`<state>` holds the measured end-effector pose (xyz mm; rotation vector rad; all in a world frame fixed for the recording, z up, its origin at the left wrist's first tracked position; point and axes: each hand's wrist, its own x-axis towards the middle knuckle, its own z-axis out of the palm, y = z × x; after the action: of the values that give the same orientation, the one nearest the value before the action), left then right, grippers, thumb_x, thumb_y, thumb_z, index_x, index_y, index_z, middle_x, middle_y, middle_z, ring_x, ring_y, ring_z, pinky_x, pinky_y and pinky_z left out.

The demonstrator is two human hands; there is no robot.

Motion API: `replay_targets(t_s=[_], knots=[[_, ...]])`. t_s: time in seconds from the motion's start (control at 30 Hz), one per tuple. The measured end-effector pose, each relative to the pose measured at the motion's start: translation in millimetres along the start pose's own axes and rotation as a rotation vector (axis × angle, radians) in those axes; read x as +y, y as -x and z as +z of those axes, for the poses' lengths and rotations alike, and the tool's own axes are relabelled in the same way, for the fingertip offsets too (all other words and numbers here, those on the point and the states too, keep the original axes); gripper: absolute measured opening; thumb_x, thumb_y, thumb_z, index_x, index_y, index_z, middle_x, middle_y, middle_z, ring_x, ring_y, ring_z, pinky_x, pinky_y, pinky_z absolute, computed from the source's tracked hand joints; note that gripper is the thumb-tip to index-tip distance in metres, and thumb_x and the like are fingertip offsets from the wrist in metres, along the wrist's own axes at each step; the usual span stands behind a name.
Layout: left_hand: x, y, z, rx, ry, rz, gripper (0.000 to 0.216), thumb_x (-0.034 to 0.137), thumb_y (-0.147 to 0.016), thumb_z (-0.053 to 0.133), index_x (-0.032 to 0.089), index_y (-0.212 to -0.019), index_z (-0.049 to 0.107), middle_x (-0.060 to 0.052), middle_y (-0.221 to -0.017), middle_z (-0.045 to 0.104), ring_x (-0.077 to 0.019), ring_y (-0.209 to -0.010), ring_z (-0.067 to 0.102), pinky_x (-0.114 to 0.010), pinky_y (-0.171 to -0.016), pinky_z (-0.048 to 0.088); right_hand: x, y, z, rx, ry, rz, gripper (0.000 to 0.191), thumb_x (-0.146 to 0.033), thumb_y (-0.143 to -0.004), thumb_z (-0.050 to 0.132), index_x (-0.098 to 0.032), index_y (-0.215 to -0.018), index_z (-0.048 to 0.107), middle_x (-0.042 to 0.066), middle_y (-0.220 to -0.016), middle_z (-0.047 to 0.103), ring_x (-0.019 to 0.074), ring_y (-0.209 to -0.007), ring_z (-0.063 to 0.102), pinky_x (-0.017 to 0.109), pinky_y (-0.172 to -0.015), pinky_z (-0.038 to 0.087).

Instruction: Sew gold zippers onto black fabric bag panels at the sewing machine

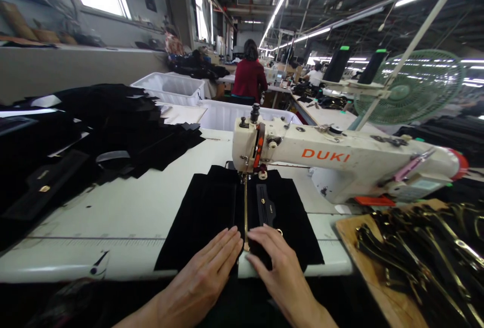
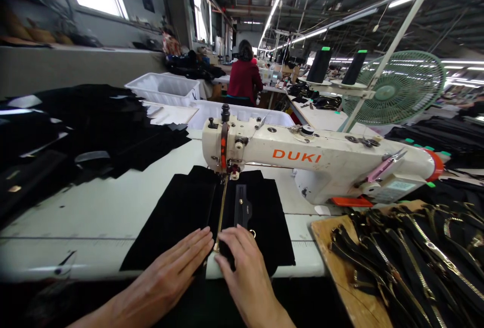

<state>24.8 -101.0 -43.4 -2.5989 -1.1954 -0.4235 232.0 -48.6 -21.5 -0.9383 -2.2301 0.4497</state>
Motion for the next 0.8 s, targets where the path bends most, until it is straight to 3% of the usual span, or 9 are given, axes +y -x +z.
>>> replay_targets(t_s=[0.13, 0.27, 0.4, 0.57, 0.67, 0.8], knots=[[-0.9, -0.6, -1.5, -0.023, 0.003, 0.007, 0.063, -0.005, -0.084, 0.041, 0.004, -0.145, 0.035, -0.015, -0.150, 0.040, -0.0279, -0.141, 0.029, -0.042, -0.112, 0.038, -0.9, 6.0, -4.7, -0.057, 0.080, 0.050, 0.047, -0.013, -0.085, 0.063, -0.025, -0.129, 0.054, 0.007, -0.125, 0.058, 0.0237, -0.116, 0.057, 0.042, -0.101, 0.049], [-1.0, -2.9, -0.9, 0.028, 0.067, -0.033, 0.060, -0.006, -0.083, 0.039, 0.006, -0.142, 0.041, -0.014, -0.146, 0.046, -0.0256, -0.139, 0.034, -0.041, -0.112, 0.038, -3.3, 3.1, 3.6, 0.004, 0.095, -0.070, 0.036, -0.011, -0.089, 0.058, -0.026, -0.121, 0.062, 0.005, -0.113, 0.065, 0.0232, -0.113, 0.059, 0.051, -0.106, 0.042], [-5.8, -4.6, -2.7, 0.081, 0.194, -0.068, 0.060, -0.005, -0.081, 0.038, 0.010, -0.138, 0.047, -0.011, -0.140, 0.053, -0.0215, -0.135, 0.042, -0.039, -0.110, 0.041, -3.8, -5.3, 13.0, 0.100, -0.007, -0.096, 0.026, -0.008, -0.090, 0.055, -0.025, -0.106, 0.068, 0.003, -0.096, 0.069, 0.0192, -0.096, 0.064, 0.050, -0.104, 0.044], [-13.2, -7.8, -20.2, 0.039, 0.253, -0.064, 0.060, 0.000, -0.073, 0.045, 0.014, -0.132, 0.053, -0.008, -0.134, 0.058, -0.0210, -0.126, 0.051, -0.036, -0.105, 0.046, 0.8, -10.5, 14.7, 0.102, -0.058, -0.111, 0.015, -0.010, -0.087, 0.059, -0.023, -0.087, 0.066, 0.001, -0.087, 0.067, 0.0172, -0.087, 0.065, 0.047, -0.103, 0.045], [-17.2, -14.3, -34.7, 0.053, 0.230, -0.063, 0.062, 0.002, -0.069, 0.049, 0.018, -0.129, 0.055, -0.006, -0.130, 0.062, -0.0210, -0.118, 0.057, -0.033, -0.103, 0.048, 12.4, -8.0, 18.5, 0.110, 0.015, -0.206, 0.016, -0.011, -0.086, 0.058, -0.023, -0.092, 0.066, 0.000, -0.086, 0.067, 0.0164, -0.084, 0.066, 0.043, -0.102, 0.047], [-29.1, -26.1, -42.0, 0.131, 0.256, -0.005, 0.054, 0.008, -0.079, 0.050, 0.026, -0.129, 0.053, -0.002, -0.119, 0.068, -0.0189, -0.108, 0.063, -0.026, -0.096, 0.050, 36.5, -6.7, 31.2, 0.139, 0.137, -0.351, 0.012, -0.015, -0.085, 0.062, -0.023, -0.094, 0.065, -0.001, -0.080, 0.068, 0.0158, -0.079, 0.067, 0.038, -0.100, 0.050]])
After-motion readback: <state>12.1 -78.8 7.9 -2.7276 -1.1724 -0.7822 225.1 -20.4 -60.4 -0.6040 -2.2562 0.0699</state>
